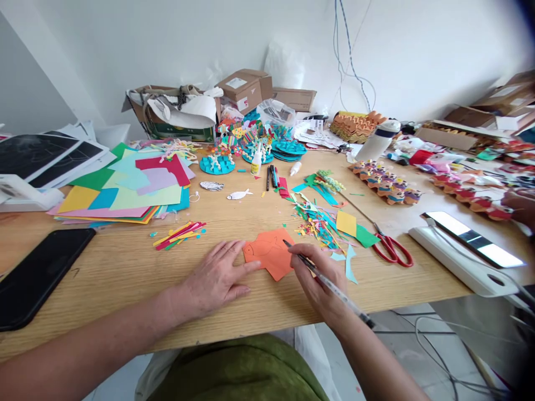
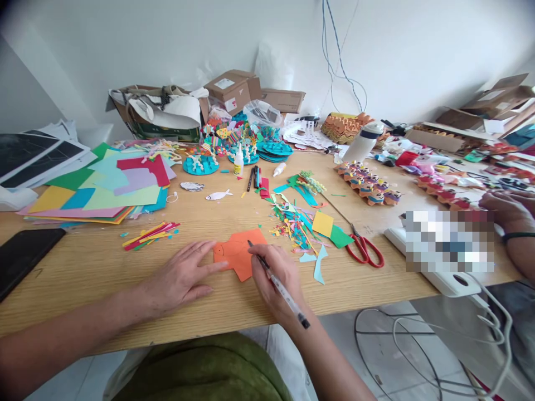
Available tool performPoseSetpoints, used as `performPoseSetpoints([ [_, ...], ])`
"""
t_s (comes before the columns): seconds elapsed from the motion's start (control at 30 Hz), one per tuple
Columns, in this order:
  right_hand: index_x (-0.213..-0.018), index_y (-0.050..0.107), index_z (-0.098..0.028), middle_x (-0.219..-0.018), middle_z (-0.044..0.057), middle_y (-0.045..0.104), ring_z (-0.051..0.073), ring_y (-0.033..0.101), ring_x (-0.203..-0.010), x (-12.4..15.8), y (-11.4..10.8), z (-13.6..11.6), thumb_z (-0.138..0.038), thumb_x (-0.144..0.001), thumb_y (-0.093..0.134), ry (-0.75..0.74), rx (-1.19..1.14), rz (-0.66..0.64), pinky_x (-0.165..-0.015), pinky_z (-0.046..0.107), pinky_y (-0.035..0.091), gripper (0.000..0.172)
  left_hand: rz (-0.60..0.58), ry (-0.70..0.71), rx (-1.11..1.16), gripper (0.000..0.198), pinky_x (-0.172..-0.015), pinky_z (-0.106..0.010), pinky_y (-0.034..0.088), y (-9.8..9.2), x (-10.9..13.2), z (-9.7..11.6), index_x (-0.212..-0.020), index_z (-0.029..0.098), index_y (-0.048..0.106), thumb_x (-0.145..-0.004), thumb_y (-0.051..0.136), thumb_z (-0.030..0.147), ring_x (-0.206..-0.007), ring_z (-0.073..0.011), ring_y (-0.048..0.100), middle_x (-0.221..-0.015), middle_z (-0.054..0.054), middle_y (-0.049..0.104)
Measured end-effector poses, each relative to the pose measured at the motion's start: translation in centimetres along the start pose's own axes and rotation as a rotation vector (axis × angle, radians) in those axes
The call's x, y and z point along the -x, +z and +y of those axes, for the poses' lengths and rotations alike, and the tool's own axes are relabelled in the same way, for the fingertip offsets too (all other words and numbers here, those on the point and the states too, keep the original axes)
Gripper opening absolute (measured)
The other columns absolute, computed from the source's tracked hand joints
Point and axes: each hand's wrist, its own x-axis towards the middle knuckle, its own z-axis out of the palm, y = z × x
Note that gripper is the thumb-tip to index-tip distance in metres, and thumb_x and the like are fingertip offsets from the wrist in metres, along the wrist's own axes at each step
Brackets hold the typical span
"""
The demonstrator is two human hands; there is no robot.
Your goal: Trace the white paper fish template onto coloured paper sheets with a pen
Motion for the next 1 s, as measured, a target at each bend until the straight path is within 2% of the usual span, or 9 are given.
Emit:
performPoseSetpoints([
  [0.1, -0.087, 0.056, -0.021, -0.073, 0.002, 0.063, 0.015, 0.059, -0.068, 0.9, -0.8, 0.3, -0.015, -0.083, 0.045, -0.058, 0.071, -0.005, -0.066, 0.028, 0.044, 0.013, -0.012, -0.034, 0.007, 0.046, -0.099, -0.049, 0.032, -0.7, -0.1, -0.2, -0.127, 0.026, 0.045, -0.082, 0.054, 0.032, -0.124, -0.0302, 0.034, -0.136, -0.014, 0.035],
  [0.23, -0.092, 0.057, -0.021, -0.077, 0.005, 0.064, 0.016, 0.060, -0.069, 2.0, -1.6, 0.5, -0.015, -0.083, 0.045, -0.055, 0.050, -0.040, -0.063, 0.028, 0.046, 0.017, -0.008, -0.115, 0.051, 0.046, -0.098, -0.044, 0.036, -1.7, -0.5, -1.0, -0.128, 0.021, 0.042, -0.084, 0.051, 0.030, -0.122, -0.0260, 0.038, -0.134, -0.013, 0.039],
  [0.33, -0.096, 0.059, -0.020, -0.081, 0.007, 0.064, 0.017, 0.060, -0.074, 2.9, -1.6, 1.0, -0.017, -0.086, 0.043, -0.034, 0.007, -0.053, -0.063, 0.028, 0.046, 0.020, 0.001, -0.142, 0.115, 0.044, -0.098, -0.040, 0.037, -2.2, -0.9, -1.5, -0.127, 0.019, 0.042, -0.085, 0.050, 0.027, -0.118, -0.0225, 0.043, -0.128, -0.011, 0.045],
  [0.53, -0.098, 0.061, -0.022, -0.075, 0.005, 0.063, 0.016, 0.060, -0.067, 4.1, -1.3, 2.3, -0.020, -0.087, 0.043, -0.010, 0.041, -0.057, -0.058, 0.027, 0.046, 0.021, -0.040, -0.234, 0.277, 0.034, -0.094, -0.038, 0.040, -3.1, -2.2, -1.6, -0.116, 0.017, 0.052, -0.083, 0.048, 0.023, -0.108, -0.0206, 0.051, -0.117, -0.008, 0.056],
  [0.67, -0.099, 0.058, -0.021, -0.078, 0.006, 0.065, 0.017, 0.061, -0.070, 4.2, -1.0, 2.6, -0.017, -0.086, 0.043, -0.034, 0.104, -0.078, -0.061, 0.028, 0.047, 0.020, 0.048, -0.329, 0.442, 0.029, -0.082, -0.032, 0.047, -3.1, -4.0, -1.4, -0.104, 0.018, 0.059, -0.082, 0.042, 0.019, -0.093, -0.0176, 0.059, -0.103, -0.005, 0.064],
  [0.8, -0.102, 0.056, -0.020, -0.079, 0.006, 0.064, 0.016, 0.062, -0.068, 4.3, -0.8, 2.9, -0.016, -0.085, 0.045, -0.044, 0.136, -0.077, -0.060, 0.026, 0.048, 0.020, 0.175, -0.411, 0.654, 0.025, -0.079, -0.031, 0.049, -2.2, -5.2, -1.7, -0.097, 0.017, 0.061, -0.082, 0.041, 0.021, -0.088, -0.0172, 0.061, -0.098, -0.005, 0.065],
  [1.0, -0.103, 0.054, -0.021, -0.081, 0.005, 0.064, 0.015, 0.062, -0.067, 4.6, -0.7, 3.3, -0.015, -0.083, 0.049, -0.023, 0.170, -0.046, -0.057, 0.024, 0.049, 0.022, 0.288, -0.438, 0.807, 0.023, -0.076, -0.031, 0.052, -0.9, -4.8, -2.1, -0.094, 0.016, 0.060, -0.084, 0.041, 0.025, -0.083, -0.0156, 0.061, -0.091, -0.005, 0.064],
])
